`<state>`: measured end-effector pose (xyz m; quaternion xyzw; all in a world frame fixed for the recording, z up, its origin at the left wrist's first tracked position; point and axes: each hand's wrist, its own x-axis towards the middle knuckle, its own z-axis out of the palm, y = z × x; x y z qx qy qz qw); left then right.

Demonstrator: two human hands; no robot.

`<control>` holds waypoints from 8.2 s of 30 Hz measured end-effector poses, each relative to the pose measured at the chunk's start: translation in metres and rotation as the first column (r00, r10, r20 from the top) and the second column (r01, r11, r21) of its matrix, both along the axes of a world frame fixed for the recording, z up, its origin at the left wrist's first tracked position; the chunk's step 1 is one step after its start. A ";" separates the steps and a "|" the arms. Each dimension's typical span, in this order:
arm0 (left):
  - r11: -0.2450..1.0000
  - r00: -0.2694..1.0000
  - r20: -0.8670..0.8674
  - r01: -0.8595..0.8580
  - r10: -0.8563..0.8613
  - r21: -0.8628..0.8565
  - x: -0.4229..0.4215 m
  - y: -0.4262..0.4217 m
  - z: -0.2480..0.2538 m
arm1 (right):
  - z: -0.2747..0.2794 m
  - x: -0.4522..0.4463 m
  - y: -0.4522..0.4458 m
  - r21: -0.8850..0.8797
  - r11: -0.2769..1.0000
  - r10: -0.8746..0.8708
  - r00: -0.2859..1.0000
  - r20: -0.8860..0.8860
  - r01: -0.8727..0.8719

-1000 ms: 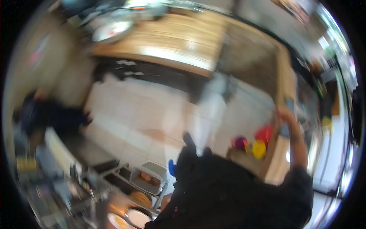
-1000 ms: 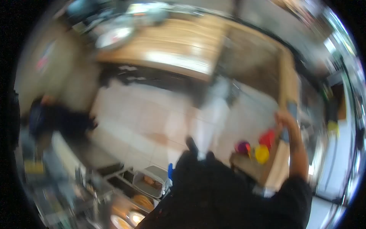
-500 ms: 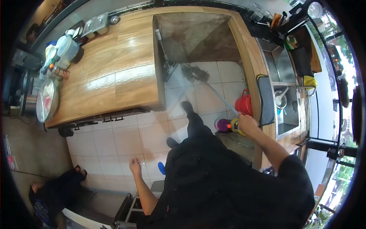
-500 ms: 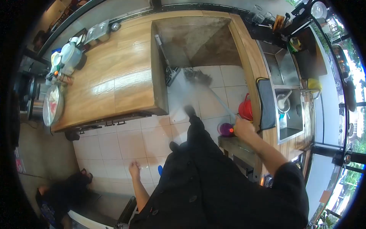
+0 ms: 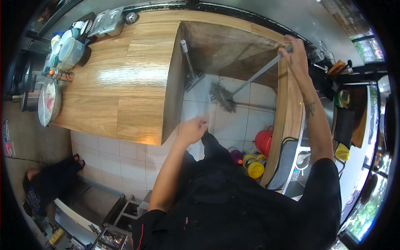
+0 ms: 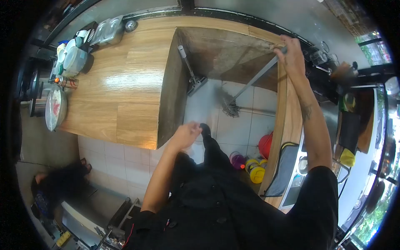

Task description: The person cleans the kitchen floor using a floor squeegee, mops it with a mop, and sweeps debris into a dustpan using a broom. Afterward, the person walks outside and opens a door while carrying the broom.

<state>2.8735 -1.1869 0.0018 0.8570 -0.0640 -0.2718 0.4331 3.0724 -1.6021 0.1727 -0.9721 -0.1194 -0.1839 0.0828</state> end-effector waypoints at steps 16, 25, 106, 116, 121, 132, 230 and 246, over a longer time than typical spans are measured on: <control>0.641 0.600 0.349 -0.768 0.720 -0.002 0.387 -0.073 -0.185 | -0.112 -0.059 0.025 0.998 0.034 -0.429 0.903 -0.026 0.045; 0.611 0.569 0.231 -0.765 0.789 -0.202 0.234 -0.068 -0.179 | 0.009 -0.022 0.055 0.998 0.063 -0.025 0.999 0.021 -0.020; 0.208 0.208 0.038 -0.978 0.977 0.023 -0.224 0.080 -0.118 | -0.088 -0.012 0.146 -0.149 -0.144 0.888 0.062 -0.455 0.978; 0.066 0.068 0.112 -0.998 0.991 0.016 -0.237 0.058 -0.111 | -0.274 0.222 0.087 0.090 -0.376 0.746 0.358 -0.562 0.922; -0.003 0.002 0.044 -0.993 0.999 0.115 -0.257 0.064 -0.134 | -0.310 0.239 0.113 0.247 -0.500 0.587 0.535 -0.607 0.830; 0.171 0.150 -0.180 -0.979 0.972 0.112 -0.249 0.069 -0.089 | -0.249 0.137 0.109 0.255 -0.207 0.403 0.319 -0.858 0.945; 0.055 0.180 0.257 -0.902 0.949 0.428 -0.573 0.328 -0.210 | -0.409 -0.470 0.471 -0.049 0.861 0.117 0.289 -0.950 -0.507; 0.054 0.043 -0.034 -0.893 0.999 0.446 -0.611 0.553 -0.233 | -0.560 -0.431 1.235 0.252 0.668 0.654 0.390 -0.648 -0.701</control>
